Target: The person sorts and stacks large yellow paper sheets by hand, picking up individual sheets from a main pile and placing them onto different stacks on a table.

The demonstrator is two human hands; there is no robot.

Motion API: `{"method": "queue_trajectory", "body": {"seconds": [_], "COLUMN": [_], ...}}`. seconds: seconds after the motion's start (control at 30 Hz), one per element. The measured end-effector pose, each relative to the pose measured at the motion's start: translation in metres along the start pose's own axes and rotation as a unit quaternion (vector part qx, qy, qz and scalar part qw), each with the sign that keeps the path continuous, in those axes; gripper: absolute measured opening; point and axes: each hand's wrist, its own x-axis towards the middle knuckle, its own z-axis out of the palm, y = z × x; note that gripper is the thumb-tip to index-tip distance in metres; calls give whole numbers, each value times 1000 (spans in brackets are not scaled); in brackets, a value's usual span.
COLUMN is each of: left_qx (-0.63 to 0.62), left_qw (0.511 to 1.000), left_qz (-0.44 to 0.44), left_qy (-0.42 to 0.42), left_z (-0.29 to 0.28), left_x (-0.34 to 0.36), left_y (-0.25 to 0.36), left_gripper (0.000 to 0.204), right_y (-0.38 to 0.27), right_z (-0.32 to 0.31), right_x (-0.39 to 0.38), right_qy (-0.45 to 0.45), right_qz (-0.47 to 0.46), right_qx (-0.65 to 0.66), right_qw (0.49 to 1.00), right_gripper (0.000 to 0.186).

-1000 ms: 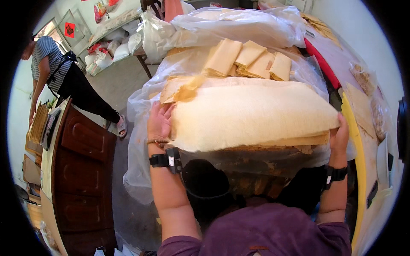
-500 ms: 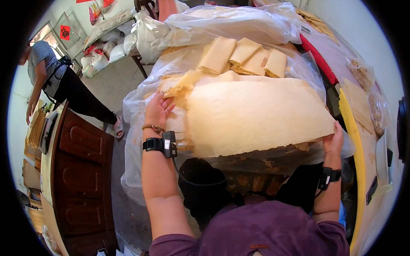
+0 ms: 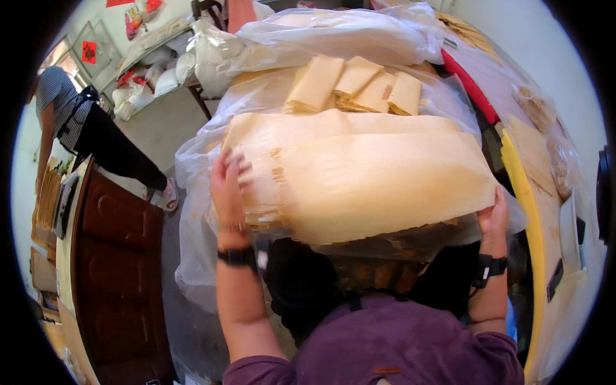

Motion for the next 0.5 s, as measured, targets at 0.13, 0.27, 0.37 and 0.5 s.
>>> {"method": "queue_trajectory", "body": {"seconds": [0.13, 0.27, 0.37, 0.5], "left_qx": [444, 339, 86, -91], "left_qw": [894, 918, 942, 984], "left_qz": [9, -148, -263, -153], "left_qy": [-55, -142, -189, 12], "left_z": [-22, -27, -22, 6], "left_x": [-100, -140, -136, -129], "left_y": [-18, -53, -60, -12], "left_gripper": [53, 42, 25, 15], "right_y": [6, 24, 34, 35], "right_z": [-7, 32, 71, 36], "right_x": [-1, -12, -35, -23], "right_qy": [32, 10, 15, 12], "right_qz": [28, 83, 97, 66], "right_qx": [29, 92, 122, 126], "right_qw": [999, 992, 988, 990], "right_gripper": [42, 41, 37, 33]}}
